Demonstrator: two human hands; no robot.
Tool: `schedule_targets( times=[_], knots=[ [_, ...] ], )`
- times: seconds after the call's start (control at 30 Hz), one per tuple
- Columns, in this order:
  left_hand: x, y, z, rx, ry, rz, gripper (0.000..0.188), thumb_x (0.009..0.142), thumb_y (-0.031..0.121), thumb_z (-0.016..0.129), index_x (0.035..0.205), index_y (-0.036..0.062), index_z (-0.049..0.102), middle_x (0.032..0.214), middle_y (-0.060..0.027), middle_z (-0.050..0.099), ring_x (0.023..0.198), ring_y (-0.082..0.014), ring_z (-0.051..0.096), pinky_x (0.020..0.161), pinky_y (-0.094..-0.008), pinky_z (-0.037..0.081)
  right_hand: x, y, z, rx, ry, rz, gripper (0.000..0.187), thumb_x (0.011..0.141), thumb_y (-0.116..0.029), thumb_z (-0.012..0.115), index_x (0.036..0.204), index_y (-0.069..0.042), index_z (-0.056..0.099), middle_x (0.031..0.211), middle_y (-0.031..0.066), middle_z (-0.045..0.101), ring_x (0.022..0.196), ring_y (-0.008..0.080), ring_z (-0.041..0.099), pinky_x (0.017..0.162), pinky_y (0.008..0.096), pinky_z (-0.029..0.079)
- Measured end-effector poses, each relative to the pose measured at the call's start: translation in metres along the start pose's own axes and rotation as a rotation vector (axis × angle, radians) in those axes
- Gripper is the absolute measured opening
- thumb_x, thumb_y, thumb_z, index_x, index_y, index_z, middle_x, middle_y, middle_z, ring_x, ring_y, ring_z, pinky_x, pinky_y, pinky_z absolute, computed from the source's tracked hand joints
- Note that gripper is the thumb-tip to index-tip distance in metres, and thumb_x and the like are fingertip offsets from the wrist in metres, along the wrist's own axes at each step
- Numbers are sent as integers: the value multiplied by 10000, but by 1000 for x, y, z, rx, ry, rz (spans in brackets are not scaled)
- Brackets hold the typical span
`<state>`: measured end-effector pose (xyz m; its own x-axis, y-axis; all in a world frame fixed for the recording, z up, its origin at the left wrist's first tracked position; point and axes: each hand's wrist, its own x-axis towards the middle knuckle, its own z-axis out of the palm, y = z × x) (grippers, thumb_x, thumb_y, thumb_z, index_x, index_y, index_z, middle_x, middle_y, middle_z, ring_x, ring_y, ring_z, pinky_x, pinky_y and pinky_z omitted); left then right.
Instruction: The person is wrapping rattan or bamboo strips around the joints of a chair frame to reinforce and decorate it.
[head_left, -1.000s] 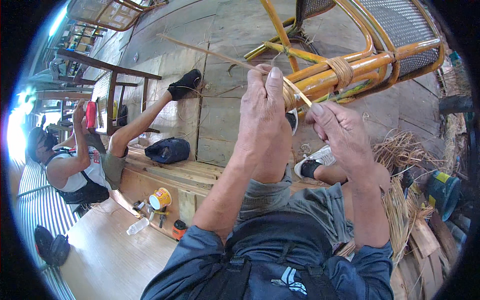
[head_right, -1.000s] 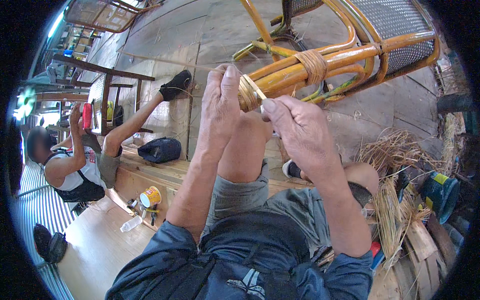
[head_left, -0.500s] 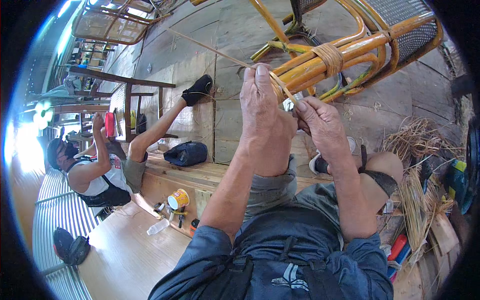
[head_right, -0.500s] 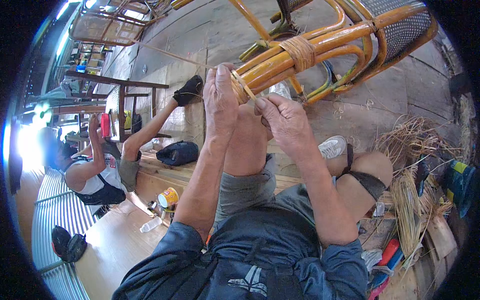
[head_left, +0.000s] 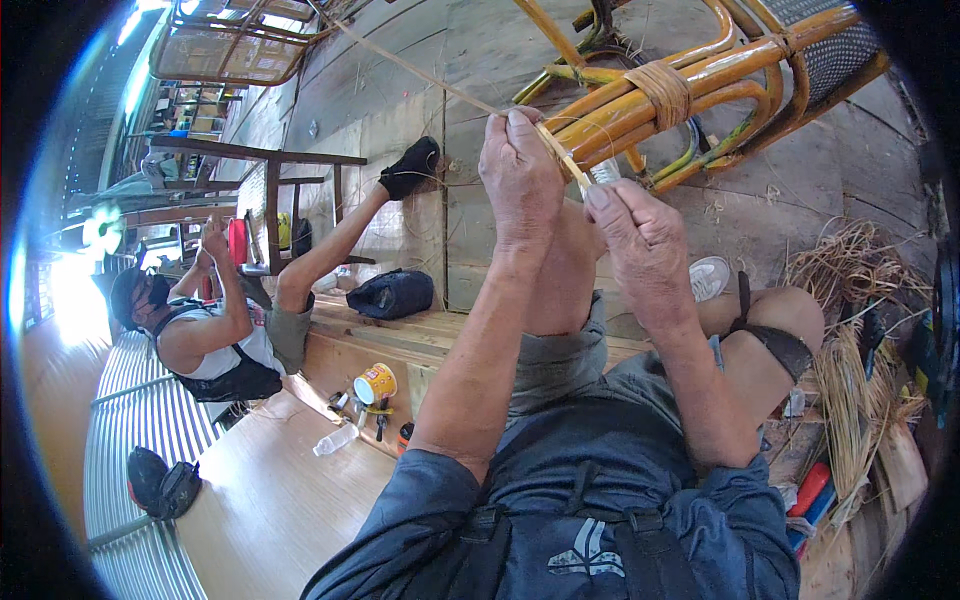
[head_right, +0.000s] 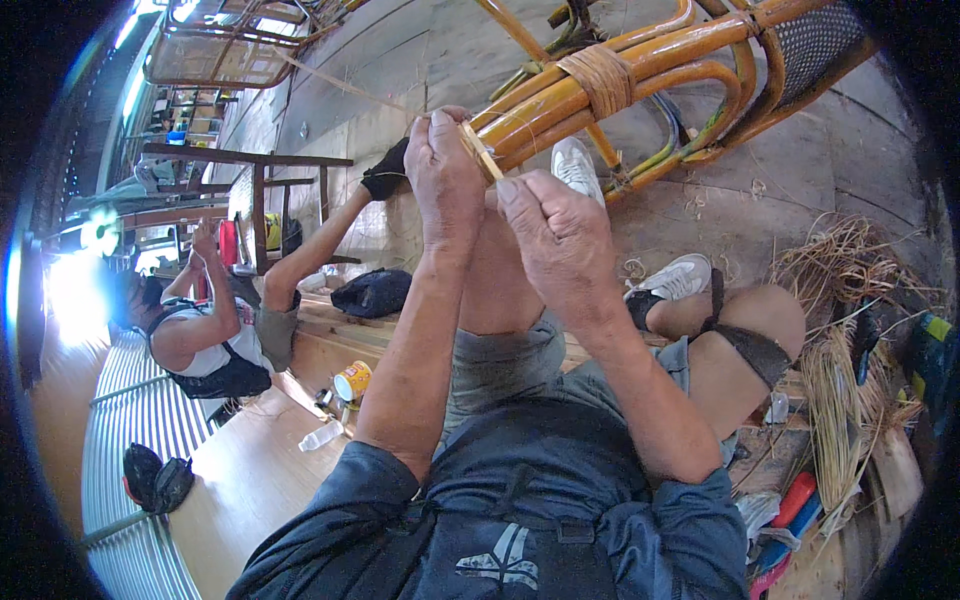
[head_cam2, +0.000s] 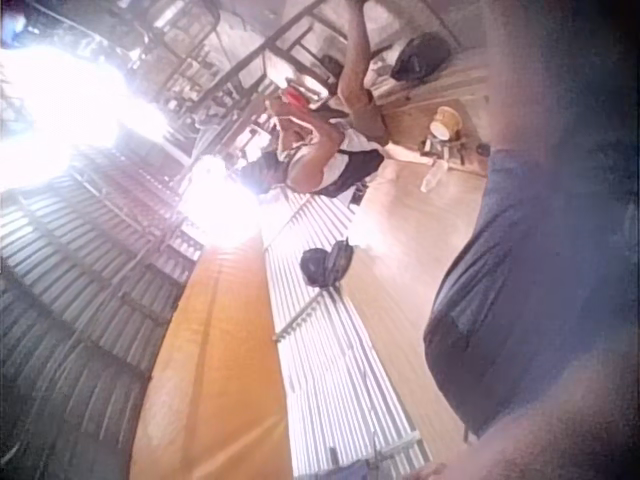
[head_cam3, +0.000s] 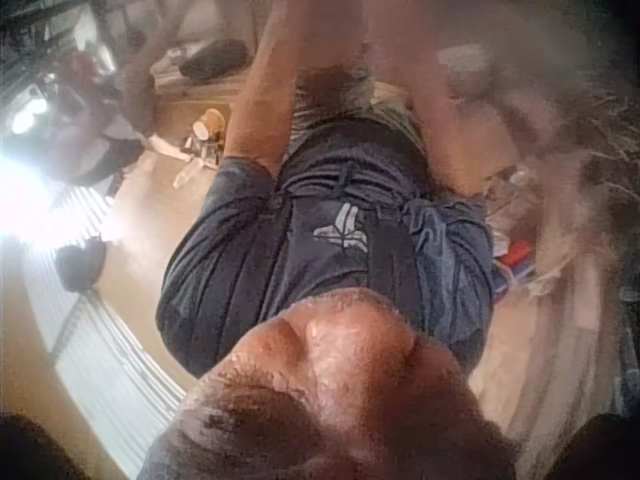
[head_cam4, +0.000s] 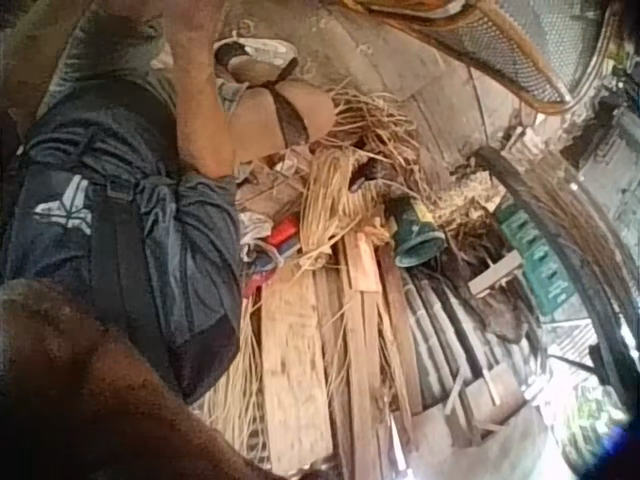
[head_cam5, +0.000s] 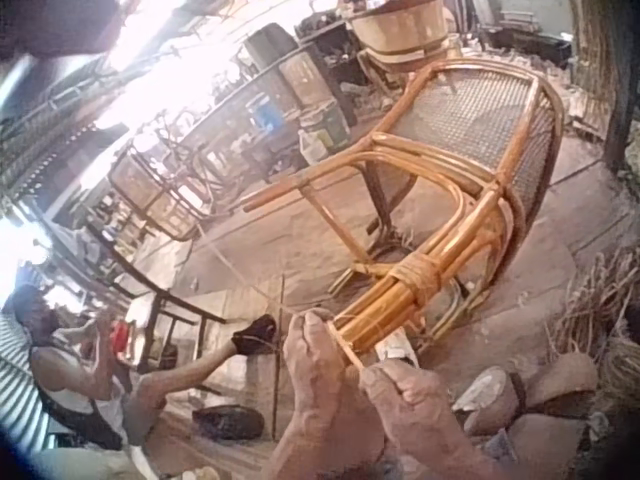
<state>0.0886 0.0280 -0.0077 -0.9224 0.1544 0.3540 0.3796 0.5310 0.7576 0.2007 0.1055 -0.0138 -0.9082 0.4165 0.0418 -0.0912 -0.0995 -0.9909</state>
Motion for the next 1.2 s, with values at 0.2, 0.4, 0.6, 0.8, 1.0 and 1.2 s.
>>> schedule_targets(
  times=[0.2, 0.4, 0.6, 0.8, 1.0, 1.2],
  knots=[
    [-1, -2, -1, 50, -5, 47, 309, 955, 191, 372, 882, -19, 586, 814, -188, 608, 767, -327, 592, 731, -400, 454, -4, 16, -3, -37, 20, 3, 243, 972, -198, 506, 850, -4, 586, 697, 1, 514, 630, 67, 442, 558, 239, 388],
    [0, -9, -3, 133, -30, 157, 315, 960, 201, 371, 884, -20, 582, 821, -189, 599, 770, -320, 588, 735, -393, 451, -6, 27, -2, -30, 67, -39, 243, 976, -202, 500, 859, -6, 584, 690, 2, 506, 619, 84, 444, 556, 246, 390],
    [2, -8, -5, 36, -87, 47, 351, 972, 258, 367, 916, -23, 568, 845, -169, 582, 784, -292, 578, 734, -384, 453, -4, 47, 13, 13, 18, 45, 279, 979, -242, 496, 845, -9, 574, 668, -3, 473, 607, 86, 420, 553, 245, 376],
    [0, 1, -20, -36, -251, -198, 600, 966, 529, 350, 1083, -32, 528, 909, -118, 552, 827, -204, 565, 772, -321, 467, 15, 85, 27, 79, -17, 78, 299, 966, -287, 516, 925, 0, 588, 759, 103, 585, 678, 162, 535, 637, 290, 442],
    [-9, 13, -23, 39, -275, -155, 705, 900, 477, 554, 1255, -104, 374, 1051, -249, 542, 926, -283, 573, 814, -356, 465, 17, 97, 28, 44, 4, -45, 296, 971, -280, 504, 892, -2, 570, 723, 109, 544, 648, 199, 519, 618, 306, 431],
    [-12, 15, -30, -126, -360, -127, 825, 817, 300, 726, 1348, -99, 237, 1142, -212, 525, 994, -229, 568, 850, -300, 472, 16, 97, 27, 37, -20, -12, 280, 976, -262, 493, 865, -16, 567, 661, 77, 508, 591, 170, 492, 563, 300, 414]
  ],
)
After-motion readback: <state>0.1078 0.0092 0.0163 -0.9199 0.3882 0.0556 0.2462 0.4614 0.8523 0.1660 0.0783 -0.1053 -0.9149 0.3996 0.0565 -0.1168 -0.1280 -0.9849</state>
